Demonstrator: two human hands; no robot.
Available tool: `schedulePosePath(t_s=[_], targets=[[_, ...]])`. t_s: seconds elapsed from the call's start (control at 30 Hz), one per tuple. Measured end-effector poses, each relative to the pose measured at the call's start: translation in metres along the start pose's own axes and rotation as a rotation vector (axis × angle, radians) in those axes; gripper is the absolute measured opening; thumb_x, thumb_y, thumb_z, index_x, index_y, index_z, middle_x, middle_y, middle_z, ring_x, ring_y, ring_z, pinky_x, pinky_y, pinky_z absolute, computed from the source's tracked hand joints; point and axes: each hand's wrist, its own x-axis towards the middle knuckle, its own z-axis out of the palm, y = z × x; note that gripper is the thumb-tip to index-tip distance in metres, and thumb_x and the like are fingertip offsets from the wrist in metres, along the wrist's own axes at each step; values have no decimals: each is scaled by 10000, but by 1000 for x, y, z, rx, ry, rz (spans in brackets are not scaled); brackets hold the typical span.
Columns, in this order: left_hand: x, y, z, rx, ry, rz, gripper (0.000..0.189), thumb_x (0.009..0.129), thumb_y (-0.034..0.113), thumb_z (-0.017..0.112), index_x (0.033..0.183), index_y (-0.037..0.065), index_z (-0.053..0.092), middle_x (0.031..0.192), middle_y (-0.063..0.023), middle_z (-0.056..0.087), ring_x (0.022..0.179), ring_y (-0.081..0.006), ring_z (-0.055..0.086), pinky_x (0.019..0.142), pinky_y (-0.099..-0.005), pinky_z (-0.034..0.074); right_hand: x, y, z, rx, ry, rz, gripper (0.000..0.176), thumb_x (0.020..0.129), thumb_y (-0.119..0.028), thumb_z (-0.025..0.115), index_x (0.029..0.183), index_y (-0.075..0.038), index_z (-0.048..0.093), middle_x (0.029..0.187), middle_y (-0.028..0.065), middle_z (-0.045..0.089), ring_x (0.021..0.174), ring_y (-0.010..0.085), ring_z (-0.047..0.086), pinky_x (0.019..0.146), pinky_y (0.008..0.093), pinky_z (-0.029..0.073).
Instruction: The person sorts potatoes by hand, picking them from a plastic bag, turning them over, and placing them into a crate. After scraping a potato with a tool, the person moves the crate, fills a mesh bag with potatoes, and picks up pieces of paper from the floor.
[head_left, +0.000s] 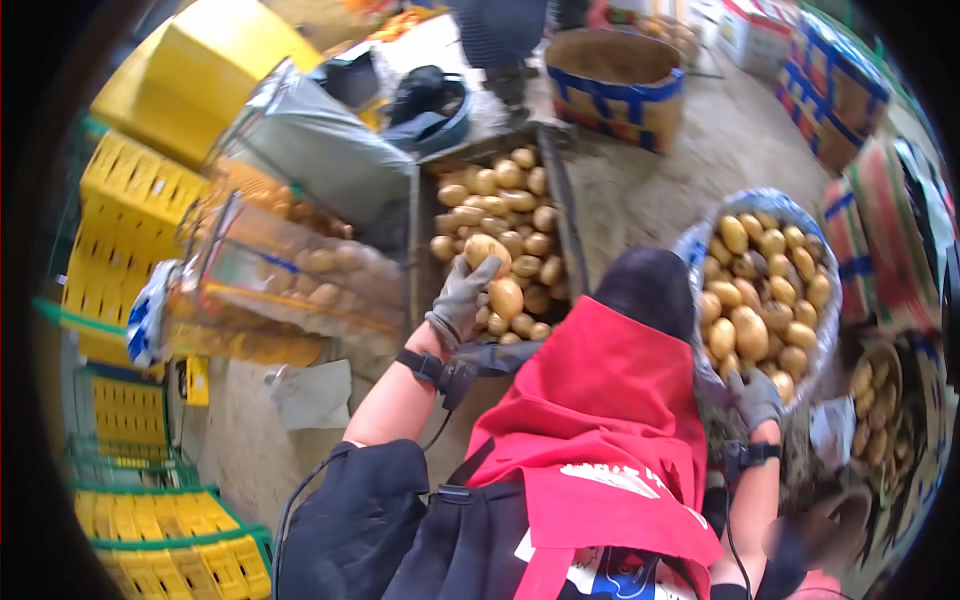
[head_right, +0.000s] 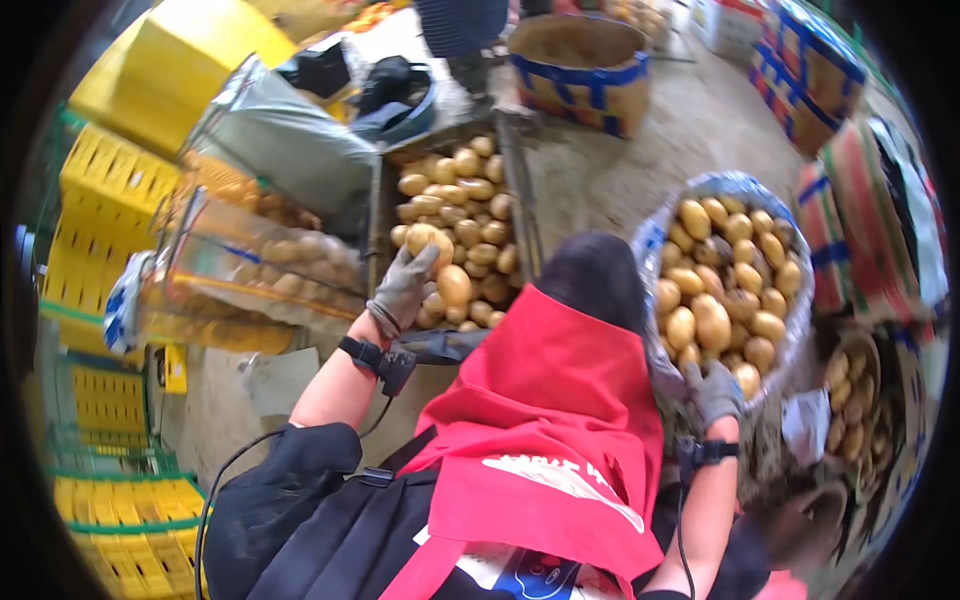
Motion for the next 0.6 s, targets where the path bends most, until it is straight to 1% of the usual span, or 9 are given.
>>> schedulePosePath(t_s=[0.03,0.13,0.23,0.27,0.33,0.4,0.47,0.5,0.6], targets=[[-1,-4,-29,-150,-2,-1,508,960,378,754,1393,211,549,1256,-16,652,1129,-181,649,860,-362,578,-4,-19,-10,-73,-25,25,630,874,-604,647,1025,0,743,1053,278,733,1030,440,697,905,495,539],[-36,58,-68,-338,-52,100,522,946,481,745,1299,120,613,1160,-63,716,1015,-209,716,843,-368,595,2,-20,-8,-168,-92,40,716,841,-633,681,1134,20,713,1154,282,716,1105,448,676,958,502,529],[-41,154,-137,-253,38,411,542,962,530,699,1230,60,660,1083,-115,760,924,-231,750,825,-362,630,4,-15,1,-80,-27,17,711,825,-605,730,1159,23,709,1159,295,710,1112,456,670,962,506,527],[-33,185,-184,-438,24,465,561,978,528,677,1243,34,659,1152,-142,753,1008,-260,748,902,-370,628,5,-18,1,-78,-21,19,711,825,-605,730,1159,23,709,1159,295,710,1112,456,670,962,506,527],[-33,256,-227,-494,317,791,615,1027,515,572,1338,-14,622,1328,-209,688,1173,-326,704,1059,-437,567,1,-18,1,44,-45,30,713,823,-573,760,1199,28,691,1176,303,703,1125,461,662,967,509,524],[-22,289,-306,-551,-278,710,656,1037,517,528,1379,-39,591,1381,-224,653,1239,-335,668,1097,-464,540,7,-7,13,41,5,-13,726,814,-570,784,1219,21,664,1202,302,692,1139,466,648,960,513,526],[-17,290,-224,-575,392,789,706,1014,608,530,1291,-34,623,1337,-218,675,1250,-329,661,1065,-453,563,3,-17,12,-3,65,17,691,803,-580,795,1124,23,688,1126,289,712,1106,456,667,932,502,528],[-12,278,-187,-510,373,733,684,1031,575,519,1317,-40,611,1360,-211,665,1269,-320,651,1052,-461,569,3,-23,10,10,65,36,696,786,-564,814,1130,27,684,1143,288,710,1109,444,673,931,498,532],[46,213,-112,-587,-372,495,578,1049,500,550,1352,11,607,1346,-186,681,1253,-300,660,1061,-462,549,2,-42,-7,36,-54,136,690,757,-518,791,1172,27,709,1175,297,715,1123,427,694,938,490,547]])
